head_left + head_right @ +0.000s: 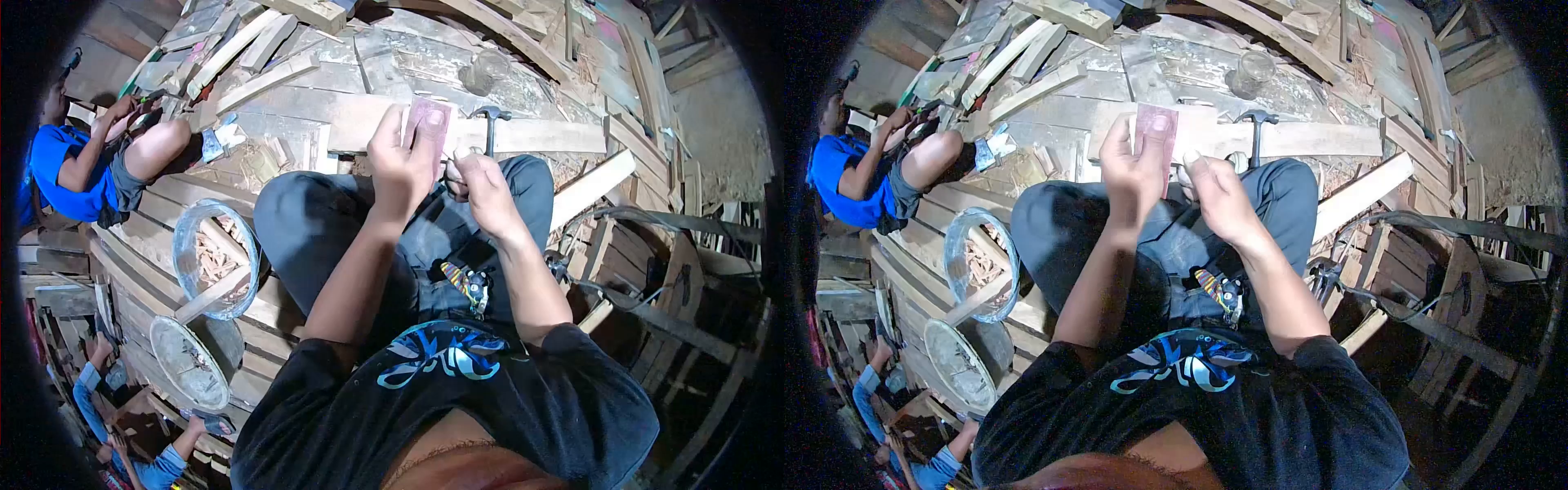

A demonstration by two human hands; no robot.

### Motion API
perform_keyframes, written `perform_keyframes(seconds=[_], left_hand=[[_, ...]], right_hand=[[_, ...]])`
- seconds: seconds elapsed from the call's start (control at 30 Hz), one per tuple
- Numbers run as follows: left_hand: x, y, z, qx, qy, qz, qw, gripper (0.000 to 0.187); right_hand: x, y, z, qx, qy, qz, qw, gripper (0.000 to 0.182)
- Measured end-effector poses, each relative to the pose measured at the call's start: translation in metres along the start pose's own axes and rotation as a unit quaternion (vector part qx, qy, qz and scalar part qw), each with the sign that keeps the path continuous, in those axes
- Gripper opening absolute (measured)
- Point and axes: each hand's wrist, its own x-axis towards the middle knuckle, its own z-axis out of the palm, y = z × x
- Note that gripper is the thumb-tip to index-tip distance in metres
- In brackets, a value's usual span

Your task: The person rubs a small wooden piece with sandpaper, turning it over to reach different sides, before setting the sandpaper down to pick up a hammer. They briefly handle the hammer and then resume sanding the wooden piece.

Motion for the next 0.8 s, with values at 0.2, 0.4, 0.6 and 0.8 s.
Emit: perform_keyframes(seconds=[0.2,0.4,0.6,0.8], left_hand=[[-0.014,0.001,0.006,0.091,-0.048,-0.036,0.994,0.017],[-0.008,0.008,0.002,0.074,-0.020,-0.056,0.995,0.016],[-0.005,0.002,0.007,0.136,0.003,0.072,0.988,0.020],[-0.008,0.006,0.003,0.083,0.000,0.013,0.996,0.016]], right_hand=[[-0.001,-0.009,0.006,0.094,0.031,0.074,0.992,0.043],[-0.003,-0.012,0.004,0.113,-0.012,0.087,0.990,0.042],[-0.003,-0.016,0.009,0.155,0.017,0.101,0.983,0.040],[-0.007,-0.017,0.003,0.230,-0.027,0.130,0.964,0.041]])
